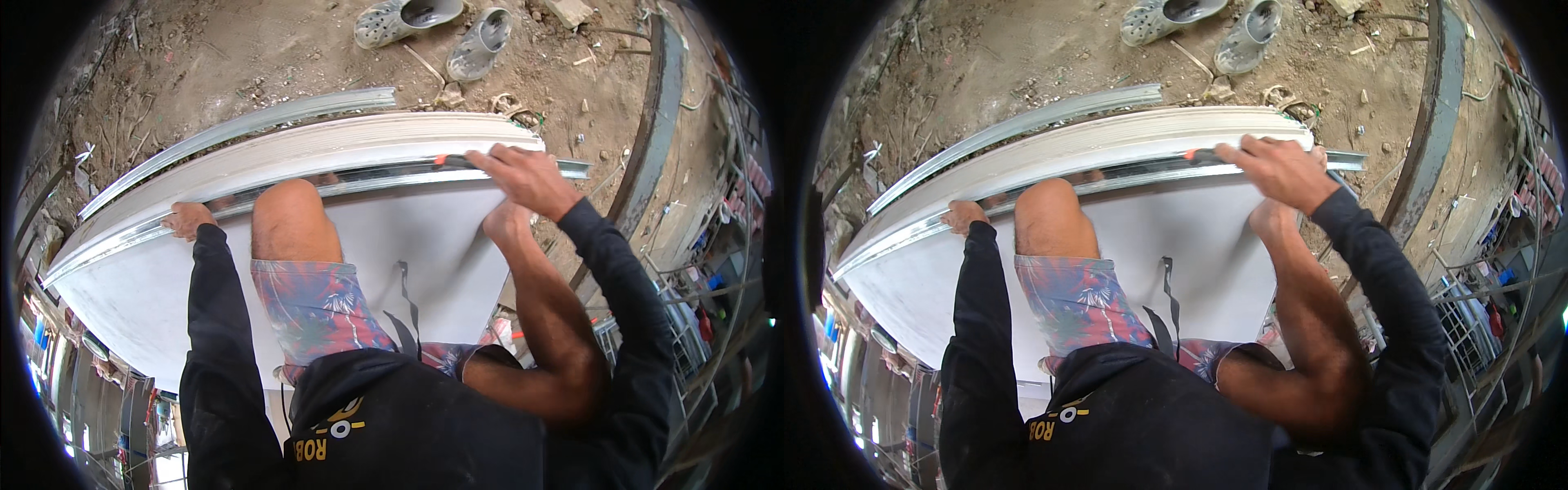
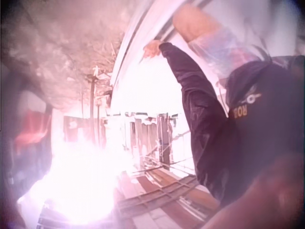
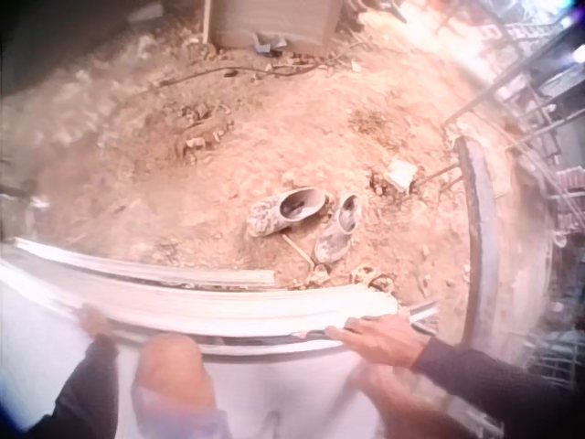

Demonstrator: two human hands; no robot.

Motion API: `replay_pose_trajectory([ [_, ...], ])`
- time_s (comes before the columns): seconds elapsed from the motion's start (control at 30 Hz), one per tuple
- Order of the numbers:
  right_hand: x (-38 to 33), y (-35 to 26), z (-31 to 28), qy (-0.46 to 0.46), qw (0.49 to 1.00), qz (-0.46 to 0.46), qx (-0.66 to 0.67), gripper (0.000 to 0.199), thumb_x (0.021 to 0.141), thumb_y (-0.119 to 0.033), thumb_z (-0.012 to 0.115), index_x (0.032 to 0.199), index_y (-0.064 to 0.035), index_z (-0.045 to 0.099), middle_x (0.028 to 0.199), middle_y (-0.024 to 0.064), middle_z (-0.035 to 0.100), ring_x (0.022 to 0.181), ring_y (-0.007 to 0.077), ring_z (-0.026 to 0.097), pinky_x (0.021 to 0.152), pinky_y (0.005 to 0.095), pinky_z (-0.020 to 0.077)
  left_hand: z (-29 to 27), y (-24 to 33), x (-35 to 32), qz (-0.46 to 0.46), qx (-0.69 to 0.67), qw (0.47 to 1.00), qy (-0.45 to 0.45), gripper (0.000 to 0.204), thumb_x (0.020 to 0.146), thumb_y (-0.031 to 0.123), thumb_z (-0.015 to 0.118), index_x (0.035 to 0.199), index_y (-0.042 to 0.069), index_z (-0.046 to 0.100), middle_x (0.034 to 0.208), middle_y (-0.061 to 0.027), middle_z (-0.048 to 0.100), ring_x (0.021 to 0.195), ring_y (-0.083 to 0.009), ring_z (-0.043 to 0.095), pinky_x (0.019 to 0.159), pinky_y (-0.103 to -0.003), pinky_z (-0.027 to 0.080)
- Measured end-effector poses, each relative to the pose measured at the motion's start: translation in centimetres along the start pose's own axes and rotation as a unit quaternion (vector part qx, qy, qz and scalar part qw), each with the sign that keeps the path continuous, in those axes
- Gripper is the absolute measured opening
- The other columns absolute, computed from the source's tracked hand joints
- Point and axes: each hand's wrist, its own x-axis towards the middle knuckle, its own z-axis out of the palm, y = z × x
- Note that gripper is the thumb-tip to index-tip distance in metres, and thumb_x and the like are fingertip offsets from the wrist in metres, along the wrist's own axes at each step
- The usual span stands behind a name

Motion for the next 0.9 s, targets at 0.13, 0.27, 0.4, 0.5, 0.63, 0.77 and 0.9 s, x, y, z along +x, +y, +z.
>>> replay_pose_trajectory([
  [0.13, 4.4, -2.8, 2.1, 0.014, 0.999, -0.030, 0.036, 0.045, 0.083, -0.005, 0.060, 0.128, -0.0129, 0.055, 0.086, 0.0078, 0.058, 0.068, 0.0278, 0.065, 0.057, 0.0399, 0.0534, -1.0, 1.2, -0.9, -0.052, -0.034, 0.998, -0.004, 0.057, 0.100, 0.032, 0.031, 0.144, -0.003, 0.040, 0.157, -0.0155, 0.033, 0.133, -0.0421, 0.045, 0.105, -0.056, 0.041],
  [0.27, 6.0, -3.5, 2.8, -0.007, 0.999, -0.023, 0.035, 0.044, 0.083, -0.006, 0.061, 0.126, -0.0122, 0.055, 0.087, 0.0093, 0.060, 0.069, 0.0287, 0.065, 0.057, 0.0415, 0.0530, -1.9, 2.2, -1.8, -0.065, -0.052, 0.997, 0.006, 0.059, 0.099, 0.033, 0.031, 0.145, -0.002, 0.039, 0.157, -0.0145, 0.033, 0.133, -0.0415, 0.044, 0.104, -0.056, 0.041],
  [0.4, 6.4, -3.2, 3.7, -0.006, 0.999, -0.029, 0.035, 0.045, 0.082, -0.006, 0.062, 0.126, -0.0122, 0.055, 0.087, 0.0096, 0.060, 0.067, 0.0290, 0.065, 0.056, 0.0415, 0.0527, -2.3, 2.4, -2.1, -0.070, -0.054, 0.996, 0.007, 0.059, 0.099, 0.034, 0.031, 0.146, -0.001, 0.039, 0.159, -0.0137, 0.031, 0.136, -0.0408, 0.042, 0.105, -0.056, 0.041],
  [0.5, 6.5, -2.9, 3.8, 0.010, 0.998, -0.041, 0.043, 0.044, 0.083, -0.006, 0.062, 0.125, -0.0125, 0.055, 0.086, 0.0092, 0.060, 0.065, 0.0292, 0.065, 0.055, 0.0416, 0.0524, -2.1, 1.8, -1.8, -0.026, 0.000, 1.000, -0.015, 0.060, 0.099, 0.034, 0.031, 0.147, -0.002, 0.037, 0.159, -0.0134, 0.030, 0.137, -0.0409, 0.041, 0.106, -0.056, 0.040],
  [0.63, 6.3, -2.8, 3.9, 0.001, 0.998, -0.039, 0.052, 0.042, 0.083, -0.007, 0.062, 0.124, -0.0125, 0.055, 0.085, 0.0088, 0.059, 0.064, 0.0290, 0.064, 0.054, 0.0416, 0.0520, -2.4, 2.4, -2.4, -0.050, -0.047, 0.998, 0.009, 0.062, 0.099, 0.034, 0.030, 0.147, -0.004, 0.035, 0.157, -0.0153, 0.032, 0.136, -0.0423, 0.041, 0.107, -0.054, 0.039],
  [0.77, 6.3, -2.6, 4.7, -0.006, 0.998, -0.036, 0.058, 0.041, 0.084, -0.007, 0.061, 0.124, -0.0124, 0.055, 0.085, 0.0093, 0.059, 0.064, 0.0294, 0.064, 0.053, 0.0419, 0.0517, -2.8, 3.1, -3.1, -0.048, -0.071, 0.996, 0.017, 0.060, 0.099, 0.033, 0.030, 0.143, -0.007, 0.037, 0.154, -0.0200, 0.036, 0.133, -0.0451, 0.043, 0.109, -0.052, 0.037],
  [0.9, 6.6, -2.8, 4.9, -0.009, 0.998, -0.041, 0.052, 0.042, 0.084, -0.005, 0.060, 0.125, -0.0129, 0.055, 0.086, 0.0099, 0.059, 0.063, 0.0306, 0.064, 0.054, 0.0424, 0.0521, 0.6, -1.2, 0.4, 0.019, -0.001, 0.999, 0.045, 0.057, 0.099, 0.033, 0.031, 0.138, -0.007, 0.042, 0.151, -0.0205, 0.039, 0.132, -0.0451, 0.044, 0.107, -0.053, 0.039],
])
